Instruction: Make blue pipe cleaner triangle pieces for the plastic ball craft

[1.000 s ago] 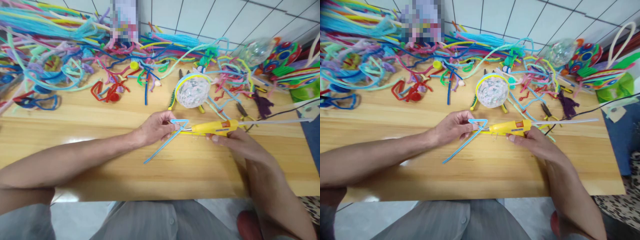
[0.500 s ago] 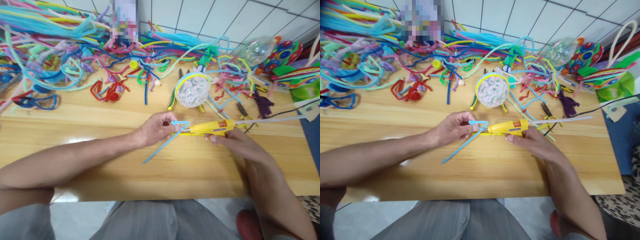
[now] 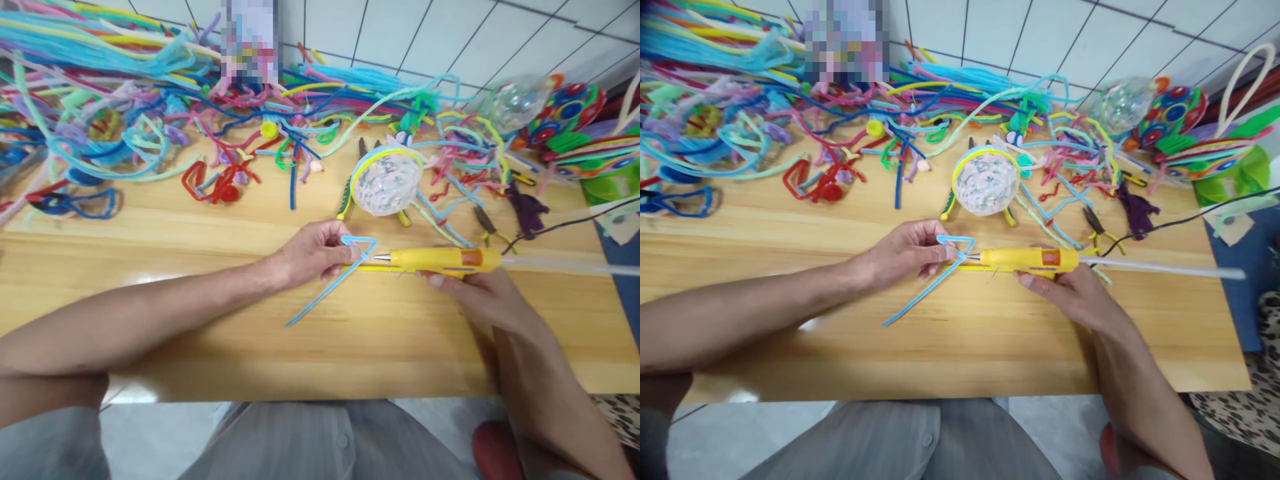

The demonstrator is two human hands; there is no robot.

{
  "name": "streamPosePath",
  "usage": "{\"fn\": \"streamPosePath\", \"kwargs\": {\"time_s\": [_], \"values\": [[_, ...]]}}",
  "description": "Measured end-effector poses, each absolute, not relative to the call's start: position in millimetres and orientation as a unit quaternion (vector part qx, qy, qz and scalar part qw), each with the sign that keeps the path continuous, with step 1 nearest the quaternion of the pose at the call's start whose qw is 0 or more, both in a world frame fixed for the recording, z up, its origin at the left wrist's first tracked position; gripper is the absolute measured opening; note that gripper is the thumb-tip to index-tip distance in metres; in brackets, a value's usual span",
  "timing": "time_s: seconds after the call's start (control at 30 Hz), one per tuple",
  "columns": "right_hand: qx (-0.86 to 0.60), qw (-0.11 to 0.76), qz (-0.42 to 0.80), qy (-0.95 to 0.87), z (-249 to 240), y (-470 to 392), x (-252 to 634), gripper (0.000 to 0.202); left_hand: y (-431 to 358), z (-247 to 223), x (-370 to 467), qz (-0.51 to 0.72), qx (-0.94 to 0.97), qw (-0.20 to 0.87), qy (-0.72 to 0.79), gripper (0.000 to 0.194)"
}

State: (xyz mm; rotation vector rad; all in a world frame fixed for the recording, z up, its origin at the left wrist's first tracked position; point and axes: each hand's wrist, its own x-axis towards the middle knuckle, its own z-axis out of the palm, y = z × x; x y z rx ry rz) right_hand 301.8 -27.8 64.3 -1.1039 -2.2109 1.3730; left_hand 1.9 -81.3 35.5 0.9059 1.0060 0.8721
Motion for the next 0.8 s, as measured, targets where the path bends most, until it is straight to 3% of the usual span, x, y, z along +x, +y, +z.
{"fn": "streamPosePath", "kwargs": {"time_s": [0.1,0.37,0.53,0.8], "values": [[-0.317,0.233,0.350,-0.850,63.6,-33.1,300.1,0.007,-78.5,40.9,1.6,0.383,0.368,0.712,0.459,0.017],[-0.158,0.223,-0.031,-0.961,62.9,-29.5,297.0,0.027,-74.2,47.3,-1.1,0.387,0.284,0.747,0.460,0.013],[-0.176,0.212,-0.072,-0.959,60.2,-32.4,298.2,0.031,-73.6,49.6,-3.0,0.390,0.256,0.753,0.464,0.011],[-0.199,0.191,-0.025,-0.961,54.8,-33.9,303.5,0.037,-73.4,51.9,-2.0,0.395,0.242,0.751,0.470,0.012]]}}
